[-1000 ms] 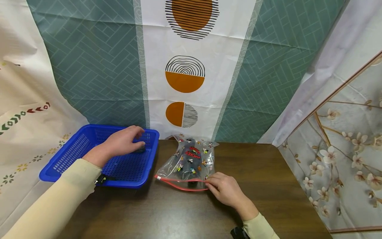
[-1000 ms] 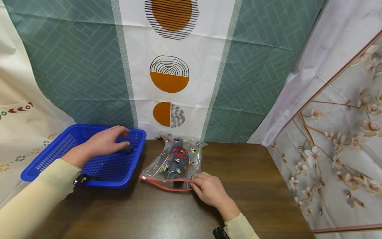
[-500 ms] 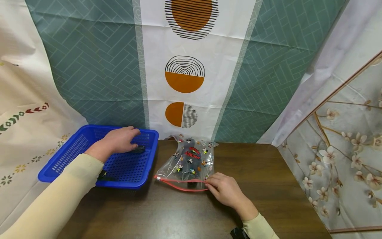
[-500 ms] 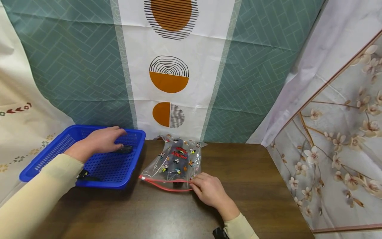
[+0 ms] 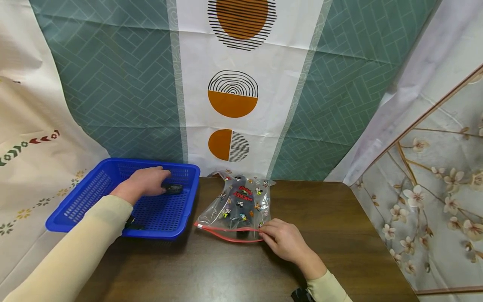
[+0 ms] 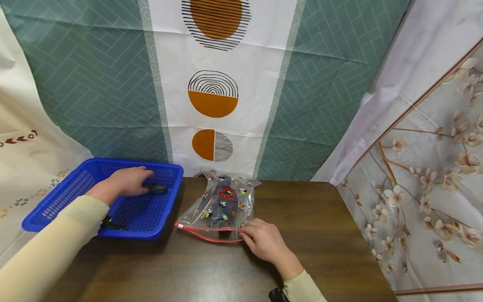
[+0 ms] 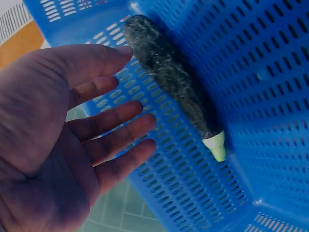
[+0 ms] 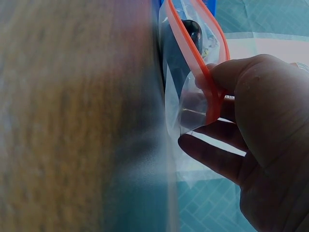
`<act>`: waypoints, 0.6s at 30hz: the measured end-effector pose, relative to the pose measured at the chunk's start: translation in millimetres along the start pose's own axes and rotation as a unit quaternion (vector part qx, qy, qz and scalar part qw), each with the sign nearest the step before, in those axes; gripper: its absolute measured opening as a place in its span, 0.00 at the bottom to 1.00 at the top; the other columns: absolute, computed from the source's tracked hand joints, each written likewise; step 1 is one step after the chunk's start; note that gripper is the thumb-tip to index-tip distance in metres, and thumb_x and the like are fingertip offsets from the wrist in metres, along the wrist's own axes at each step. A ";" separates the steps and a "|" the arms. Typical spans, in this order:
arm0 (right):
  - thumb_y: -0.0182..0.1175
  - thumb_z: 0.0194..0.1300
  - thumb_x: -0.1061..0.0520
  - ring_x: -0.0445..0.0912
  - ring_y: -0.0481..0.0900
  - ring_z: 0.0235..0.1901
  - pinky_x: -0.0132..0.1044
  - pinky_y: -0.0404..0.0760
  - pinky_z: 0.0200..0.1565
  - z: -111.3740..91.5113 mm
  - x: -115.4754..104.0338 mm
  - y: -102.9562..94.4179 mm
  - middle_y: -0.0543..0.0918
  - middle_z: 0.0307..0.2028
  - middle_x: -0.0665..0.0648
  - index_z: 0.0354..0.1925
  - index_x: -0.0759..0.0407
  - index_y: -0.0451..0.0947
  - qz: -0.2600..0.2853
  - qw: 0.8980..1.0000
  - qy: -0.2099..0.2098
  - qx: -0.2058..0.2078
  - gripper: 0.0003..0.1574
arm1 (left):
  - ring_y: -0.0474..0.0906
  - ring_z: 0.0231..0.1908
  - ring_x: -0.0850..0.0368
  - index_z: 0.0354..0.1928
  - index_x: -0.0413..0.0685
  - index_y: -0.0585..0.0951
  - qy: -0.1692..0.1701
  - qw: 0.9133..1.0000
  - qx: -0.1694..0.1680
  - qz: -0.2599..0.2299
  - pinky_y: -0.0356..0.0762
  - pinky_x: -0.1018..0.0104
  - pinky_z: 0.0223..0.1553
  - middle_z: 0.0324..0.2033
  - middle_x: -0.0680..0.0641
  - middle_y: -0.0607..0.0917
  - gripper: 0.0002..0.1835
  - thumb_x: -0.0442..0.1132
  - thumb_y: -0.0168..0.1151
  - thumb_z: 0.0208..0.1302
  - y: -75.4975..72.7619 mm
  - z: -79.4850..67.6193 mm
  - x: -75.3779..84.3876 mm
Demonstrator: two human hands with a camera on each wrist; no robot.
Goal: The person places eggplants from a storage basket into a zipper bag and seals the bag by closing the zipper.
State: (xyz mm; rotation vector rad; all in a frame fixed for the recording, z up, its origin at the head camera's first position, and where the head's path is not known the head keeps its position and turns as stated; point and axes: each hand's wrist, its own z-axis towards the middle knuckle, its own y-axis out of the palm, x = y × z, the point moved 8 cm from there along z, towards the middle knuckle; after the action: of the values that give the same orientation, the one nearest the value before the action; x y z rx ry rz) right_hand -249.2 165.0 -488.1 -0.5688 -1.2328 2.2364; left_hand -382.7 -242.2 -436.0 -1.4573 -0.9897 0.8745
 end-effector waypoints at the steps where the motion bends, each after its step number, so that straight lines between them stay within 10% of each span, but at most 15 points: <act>1: 0.77 0.71 0.55 0.42 0.88 0.44 0.43 0.90 0.43 -0.1 0.0 0.3 0.92 0.43 0.45 0.45 0.51 0.94 0.001 1.000 0.000 0.000 0.05 | 0.78 0.68 0.24 0.69 0.38 0.82 -0.004 1.000 -0.006 -0.002 0.79 0.28 0.62 0.69 0.25 0.79 0.29 0.40 0.76 0.69 3.0 0.3 -2.2; 18: 0.77 0.70 0.56 0.42 0.88 0.43 0.43 0.90 0.43 -0.5 -1.1 0.3 0.92 0.43 0.45 0.45 0.51 0.94 -0.001 1.000 -0.003 0.004 0.05 | 0.80 0.65 0.26 0.67 0.37 0.84 -0.038 0.998 -0.040 -0.033 0.79 0.28 0.62 0.65 0.28 0.83 0.29 0.40 0.78 0.66 26.4 2.6 -21.1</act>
State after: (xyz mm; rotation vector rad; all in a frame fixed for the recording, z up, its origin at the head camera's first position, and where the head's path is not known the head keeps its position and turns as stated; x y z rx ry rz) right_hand -248.2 164.5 -488.5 -0.5563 -1.2265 2.2418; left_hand -390.2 -261.7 -462.7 -1.4598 -1.1351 0.8569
